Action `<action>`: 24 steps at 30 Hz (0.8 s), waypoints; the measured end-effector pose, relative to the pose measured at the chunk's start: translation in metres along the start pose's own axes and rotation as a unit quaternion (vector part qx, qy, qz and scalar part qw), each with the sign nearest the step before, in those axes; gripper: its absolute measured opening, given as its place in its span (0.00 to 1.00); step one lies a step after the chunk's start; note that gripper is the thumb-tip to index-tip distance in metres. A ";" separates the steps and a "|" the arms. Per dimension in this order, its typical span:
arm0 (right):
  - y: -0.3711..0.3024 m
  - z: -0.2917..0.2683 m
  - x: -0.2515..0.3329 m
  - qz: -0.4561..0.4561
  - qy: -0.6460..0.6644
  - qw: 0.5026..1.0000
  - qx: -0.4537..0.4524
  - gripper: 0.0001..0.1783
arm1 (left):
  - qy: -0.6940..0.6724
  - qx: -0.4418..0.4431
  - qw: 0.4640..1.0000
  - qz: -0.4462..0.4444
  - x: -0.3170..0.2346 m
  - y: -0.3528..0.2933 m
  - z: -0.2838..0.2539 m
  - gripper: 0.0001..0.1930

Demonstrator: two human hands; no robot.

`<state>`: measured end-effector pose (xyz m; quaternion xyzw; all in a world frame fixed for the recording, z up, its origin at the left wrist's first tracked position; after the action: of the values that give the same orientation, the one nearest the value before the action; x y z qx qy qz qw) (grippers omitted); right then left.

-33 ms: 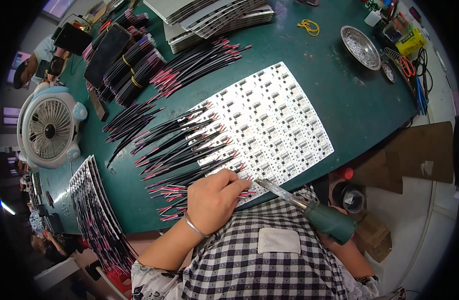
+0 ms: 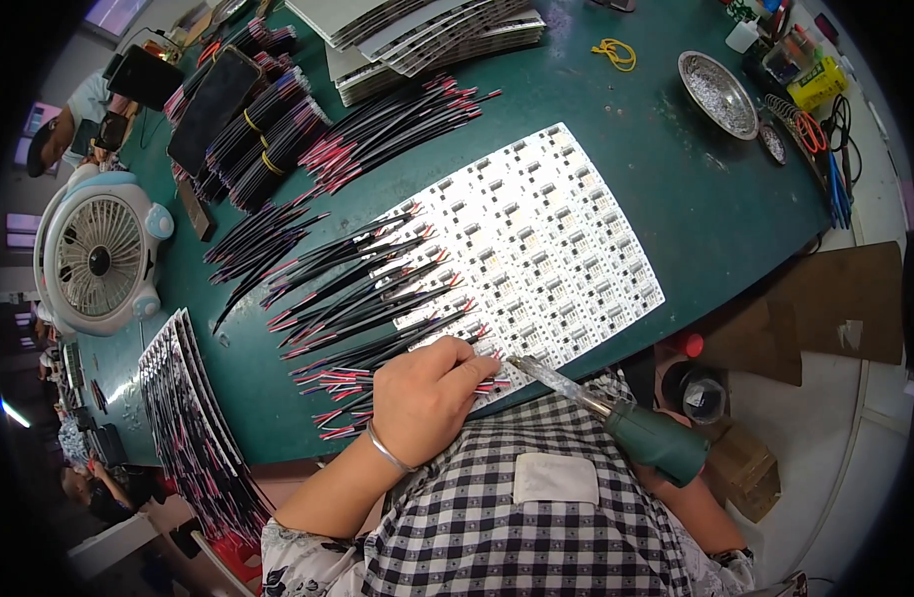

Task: The person places wires onto the contact points of a circuit board and solders them in place using a soldering tool.

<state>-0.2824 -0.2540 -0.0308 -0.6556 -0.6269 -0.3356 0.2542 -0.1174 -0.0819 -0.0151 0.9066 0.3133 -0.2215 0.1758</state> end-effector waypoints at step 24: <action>-0.028 -0.003 -0.029 0.109 0.130 0.985 -0.017 0.13 | 0.061 -0.042 0.996 0.054 -0.021 -0.016 -0.007 0.15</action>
<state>-0.3100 -0.2731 -0.0533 -0.6748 -0.5074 -0.3992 0.3575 -0.1403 -0.0766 -0.0011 0.9261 0.2826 -0.1423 0.2056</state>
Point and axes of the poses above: each hand's wrist, its own y-axis towards the middle knuckle, its own z-axis out of the palm, x = y × z, the point moved 9 cm from there along y, towards the middle knuckle, and after that the axes turned 3 degrees about -x, right-handed, at the moved point
